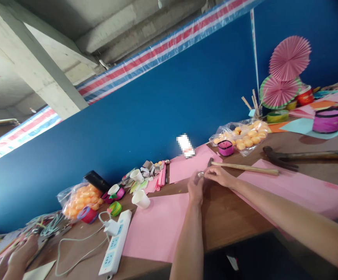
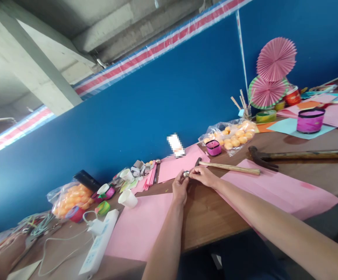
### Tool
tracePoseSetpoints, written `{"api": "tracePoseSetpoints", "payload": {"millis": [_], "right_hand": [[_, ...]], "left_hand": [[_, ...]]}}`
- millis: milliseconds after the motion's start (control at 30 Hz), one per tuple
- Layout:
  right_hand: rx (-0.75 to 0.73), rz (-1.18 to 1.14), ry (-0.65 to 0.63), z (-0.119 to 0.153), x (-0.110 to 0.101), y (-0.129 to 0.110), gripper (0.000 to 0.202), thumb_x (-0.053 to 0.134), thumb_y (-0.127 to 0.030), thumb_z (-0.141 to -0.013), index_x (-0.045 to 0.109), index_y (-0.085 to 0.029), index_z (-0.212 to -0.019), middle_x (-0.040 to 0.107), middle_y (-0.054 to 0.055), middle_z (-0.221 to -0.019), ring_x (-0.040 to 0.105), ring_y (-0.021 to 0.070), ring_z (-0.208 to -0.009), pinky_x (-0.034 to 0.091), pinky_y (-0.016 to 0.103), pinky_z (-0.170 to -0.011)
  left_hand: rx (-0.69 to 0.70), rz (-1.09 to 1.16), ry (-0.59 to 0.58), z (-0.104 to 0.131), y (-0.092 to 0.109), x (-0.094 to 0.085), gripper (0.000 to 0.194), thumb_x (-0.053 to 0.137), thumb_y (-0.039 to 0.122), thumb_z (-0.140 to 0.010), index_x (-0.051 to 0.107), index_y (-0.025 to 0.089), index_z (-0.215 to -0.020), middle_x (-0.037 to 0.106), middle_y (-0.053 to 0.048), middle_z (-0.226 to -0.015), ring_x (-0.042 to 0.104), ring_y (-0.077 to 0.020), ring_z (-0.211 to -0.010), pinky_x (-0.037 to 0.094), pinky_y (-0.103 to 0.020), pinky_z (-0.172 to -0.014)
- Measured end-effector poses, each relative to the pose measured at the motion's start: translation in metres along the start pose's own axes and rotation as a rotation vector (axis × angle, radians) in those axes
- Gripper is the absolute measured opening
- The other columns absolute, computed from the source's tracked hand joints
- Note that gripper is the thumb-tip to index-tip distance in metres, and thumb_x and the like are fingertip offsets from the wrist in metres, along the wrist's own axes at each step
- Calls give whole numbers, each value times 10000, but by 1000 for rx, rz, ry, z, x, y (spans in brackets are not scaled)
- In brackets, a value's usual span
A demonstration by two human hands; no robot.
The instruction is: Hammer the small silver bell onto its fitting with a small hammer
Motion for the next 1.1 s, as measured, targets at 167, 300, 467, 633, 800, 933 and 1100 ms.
{"api": "tracePoseSetpoints", "payload": {"millis": [167, 300, 467, 633, 800, 933, 1100], "right_hand": [[-7, 20, -12, 0, 0, 1, 301, 543, -428, -740, 617, -144, -676, 622, 33, -708, 547, 162, -685, 418, 281, -670], [-11, 52, -28, -2, 1, 3, 297, 540, -424, -740, 626, -146, -685, 636, 36, -710, 554, 169, -690, 421, 285, -677], [41, 46, -17, -3, -1, 14, 283, 553, -409, -728, 640, -142, -695, 641, 32, -695, 560, 167, -676, 424, 280, -656], [63, 26, -12, -3, -1, 18, 277, 560, -399, -725, 649, -138, -699, 634, 25, -674, 553, 157, -656, 421, 269, -634], [44, 18, -40, -4, 1, 15, 284, 564, -411, -718, 642, -138, -701, 639, 34, -702, 556, 163, -676, 426, 276, -650], [27, 31, -46, -5, 1, 14, 283, 553, -410, -728, 636, -139, -712, 642, 38, -709, 561, 169, -686, 428, 285, -669], [13, 24, -53, -5, 2, 14, 294, 545, -421, -738, 636, -142, -731, 649, 36, -727, 566, 172, -705, 428, 284, -683]], "left_hand": [[-5, -11, -10, 0, -1, 0, 496, 616, 164, -703, 517, 172, -1189, 627, -82, -1078, 551, -217, -1027, 397, -368, -911], [-2, -23, -9, 1, -2, 0, 500, 622, 175, -700, 518, 170, -1189, 627, -85, -1077, 552, -218, -1025, 401, -365, -906], [-2, -64, 1, 1, -3, -1, 495, 617, 184, -711, 514, 171, -1195, 613, -90, -1102, 542, -219, -1041, 397, -360, -911], [14, -115, 20, 0, -1, -4, 478, 616, 198, -714, 526, 169, -1182, 616, -90, -1096, 548, -218, -1029, 400, -358, -906], [11, -118, 19, 0, -1, -2, 477, 608, 174, -708, 530, 181, -1178, 624, -79, -1082, 556, -213, -1015, 406, -355, -898], [-1, -129, 30, 0, -2, -3, 474, 607, 191, -712, 529, 179, -1180, 623, -83, -1082, 558, -214, -1011, 407, -355, -895], [-32, -136, 32, 1, -2, -4, 480, 613, 229, -718, 523, 181, -1187, 614, -86, -1100, 552, -217, -1021, 411, -353, -891]]}}
Point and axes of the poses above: each hand's wrist, its own z-axis away from the middle knuckle, its own x-axis out of the palm, y = z × x, the point moved 8 cm from there along -z, towards the middle knuckle
